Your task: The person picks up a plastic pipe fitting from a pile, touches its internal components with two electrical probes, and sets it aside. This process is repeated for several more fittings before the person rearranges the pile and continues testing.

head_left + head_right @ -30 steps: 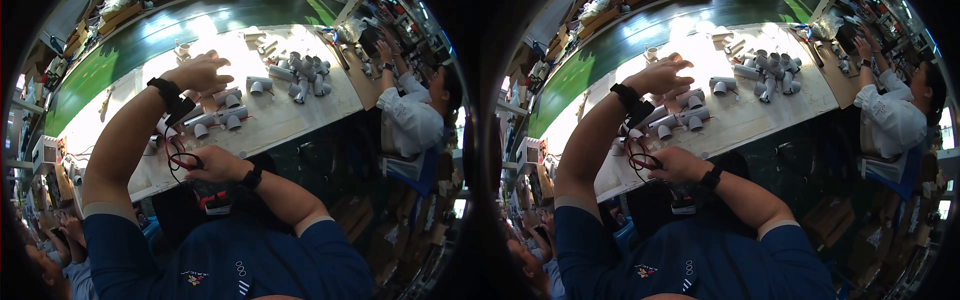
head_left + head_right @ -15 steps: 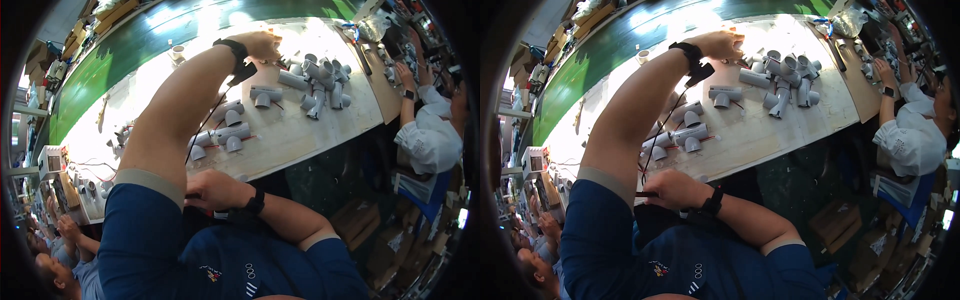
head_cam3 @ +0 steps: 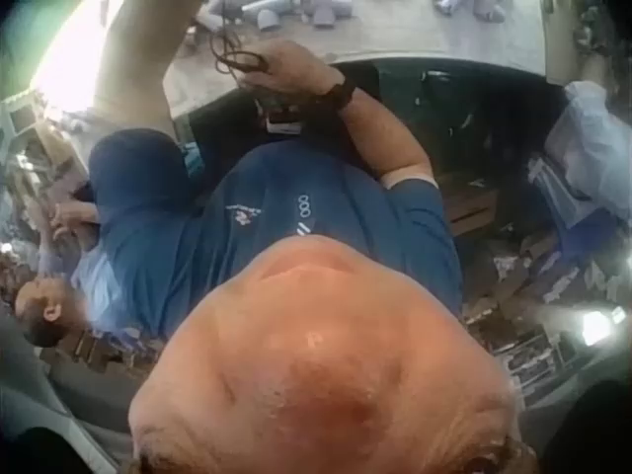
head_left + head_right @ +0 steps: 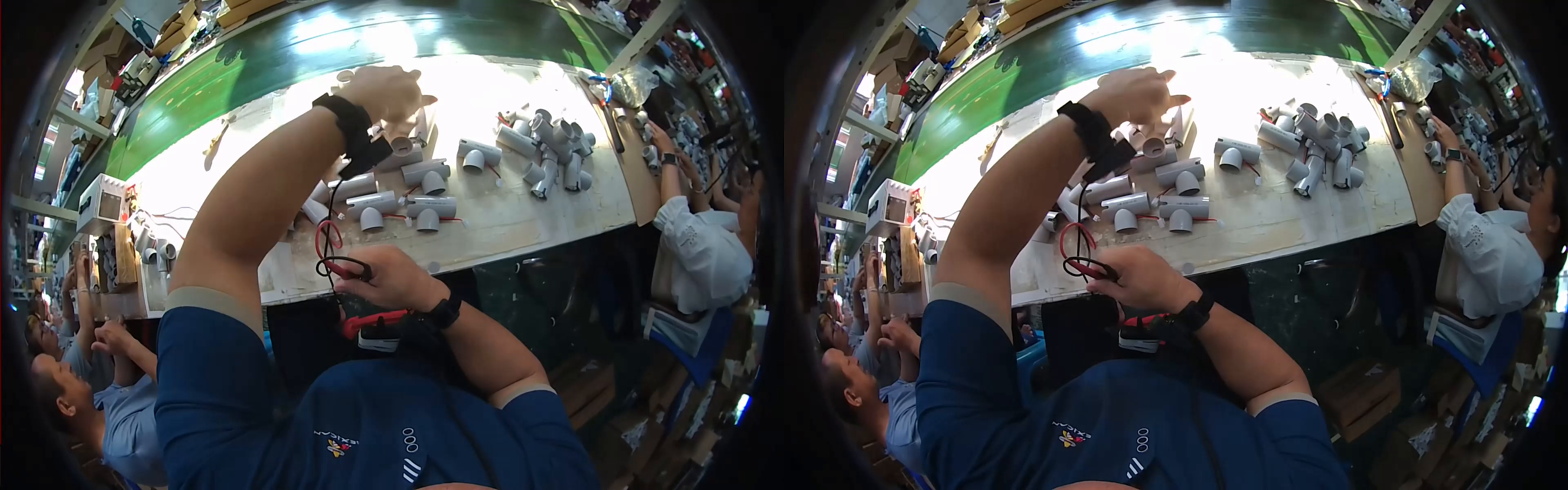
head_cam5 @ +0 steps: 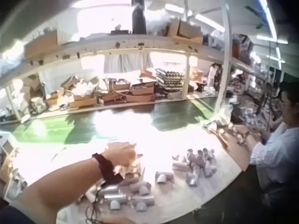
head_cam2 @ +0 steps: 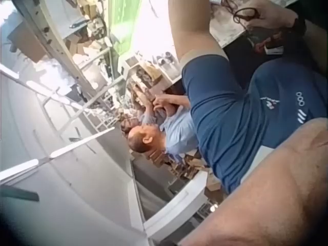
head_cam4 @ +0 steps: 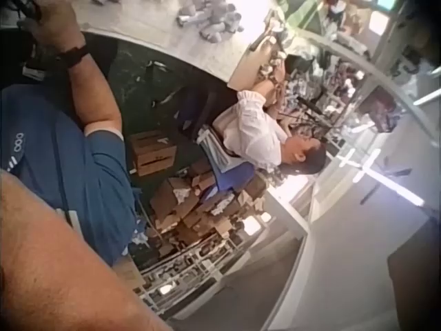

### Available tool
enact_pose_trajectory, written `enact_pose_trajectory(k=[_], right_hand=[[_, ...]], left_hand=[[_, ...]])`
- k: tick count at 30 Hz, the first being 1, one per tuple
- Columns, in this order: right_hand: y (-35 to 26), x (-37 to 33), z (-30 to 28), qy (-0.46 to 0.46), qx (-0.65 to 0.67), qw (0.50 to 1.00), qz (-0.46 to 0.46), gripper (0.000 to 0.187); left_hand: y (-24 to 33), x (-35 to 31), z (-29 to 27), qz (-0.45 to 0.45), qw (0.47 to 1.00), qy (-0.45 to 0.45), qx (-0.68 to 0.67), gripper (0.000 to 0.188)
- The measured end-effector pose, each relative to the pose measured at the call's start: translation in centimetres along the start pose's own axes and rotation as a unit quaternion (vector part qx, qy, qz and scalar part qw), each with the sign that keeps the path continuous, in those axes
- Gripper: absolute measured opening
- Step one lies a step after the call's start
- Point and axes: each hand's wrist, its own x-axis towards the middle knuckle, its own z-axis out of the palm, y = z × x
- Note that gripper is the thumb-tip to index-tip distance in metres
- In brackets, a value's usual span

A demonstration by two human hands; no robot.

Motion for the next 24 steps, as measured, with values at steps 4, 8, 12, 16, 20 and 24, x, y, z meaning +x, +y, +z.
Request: enact_pose_trajectory(k=[4, 8, 12, 16, 20, 24], right_hand=[[-0.6, 0.5, 0.2, -0.002, 0.000, 1.000, -0.013, 0.021], [-0.6, 0.4, 0.3, 0.018, -0.002, 1.000, -0.018, 0.021], [-0.3, 0.3, -0.1, 0.034, 0.020, 0.999, 0.030, 0.020], [-2.6, 1.9, -0.2, -0.019, 0.059, 0.984, 0.168, 0.020], [-5.9, 2.7, 0.6, -0.068, 0.217, 0.936, 0.268, 0.019], [-9.5, 1.0, 1.7, -0.109, 0.218, 0.932, 0.269, 0.018]], left_hand=[[-9.5, 1.3, 4.0, -0.058, 0.997, 0.044, 0.026, 0.043], [-11.0, 1.1, 7.0, -0.096, 0.985, -0.070, -0.123, 0.044], [-7.8, -3.5, 5.7, -0.119, 0.984, -0.040, -0.129, 0.038], [-11.1, -6.1, 10.6, -0.167, 0.980, 0.018, -0.104, 0.041], [-13.2, -9.6, 12.2, -0.205, 0.947, 0.220, -0.114, 0.042], [-11.8, -15.6, 4.9, -0.272, 0.819, 0.360, -0.354, 0.061]])
